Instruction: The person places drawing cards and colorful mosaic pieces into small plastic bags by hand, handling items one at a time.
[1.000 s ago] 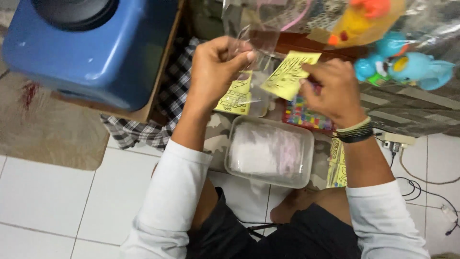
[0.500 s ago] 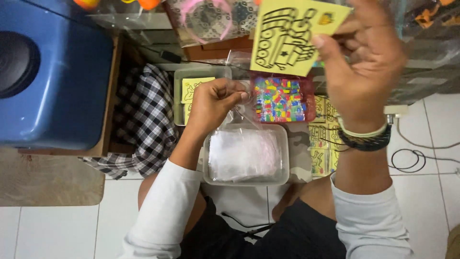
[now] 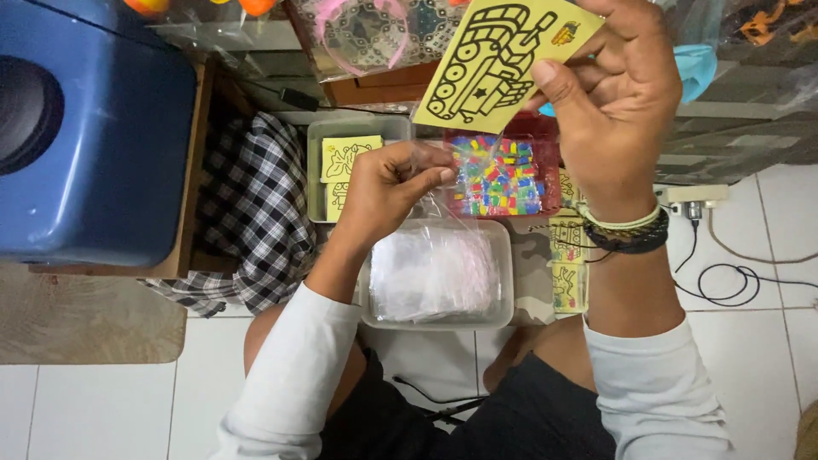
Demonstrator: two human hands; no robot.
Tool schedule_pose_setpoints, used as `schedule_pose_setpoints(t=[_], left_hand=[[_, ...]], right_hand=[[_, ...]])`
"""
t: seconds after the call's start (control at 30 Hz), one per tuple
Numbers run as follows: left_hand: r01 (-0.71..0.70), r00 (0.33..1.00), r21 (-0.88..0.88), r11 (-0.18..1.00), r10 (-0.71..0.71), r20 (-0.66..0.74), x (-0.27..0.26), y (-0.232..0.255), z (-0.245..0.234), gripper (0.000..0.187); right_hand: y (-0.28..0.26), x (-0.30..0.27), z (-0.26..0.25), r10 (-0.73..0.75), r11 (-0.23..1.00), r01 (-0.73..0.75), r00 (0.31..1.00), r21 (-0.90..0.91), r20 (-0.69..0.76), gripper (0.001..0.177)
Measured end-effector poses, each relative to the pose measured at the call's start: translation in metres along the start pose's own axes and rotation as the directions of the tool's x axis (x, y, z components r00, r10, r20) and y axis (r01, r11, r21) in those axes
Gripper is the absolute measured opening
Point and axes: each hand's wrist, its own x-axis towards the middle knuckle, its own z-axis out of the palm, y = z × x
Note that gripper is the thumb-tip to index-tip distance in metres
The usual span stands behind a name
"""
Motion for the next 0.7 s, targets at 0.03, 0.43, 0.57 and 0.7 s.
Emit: schedule_pose_setpoints(t=[0.03,0.43,0.57,0.7], left_hand=[[-0.003,1.0,-0.024,1.0,0.003,0.003,-0.001,0.001,-0.001,0.009],[0.023,0.999,-0.001,1.0,-0.023,0.035,-0.007,0.004,-0.015,0.011],[0.077,0.997,0.005,0.997,-0.077,0.024,-0.007,-0.001,-0.019,0.004],[0.105,0.994,-0.089,0.99,-0.102,0.033,-0.007,-0.003,-0.019,0.009]], right_hand=[[0.001,0.0,-0.001,0.007,1.0,-0.007,1.0,0.003,0.014,0.049],[-0.001,0.002,0.018,0.059,0.992,-0.045,0.991,-0.115,0.118,0.043],[-0.003,0.004,0.021,0.001,0.962,0.038,0.99,-0.269,0.144,0.018],[-0.006,0.004,0.026,-0.019,0.927,0.087,0.983,-0.364,0.185,0.02]])
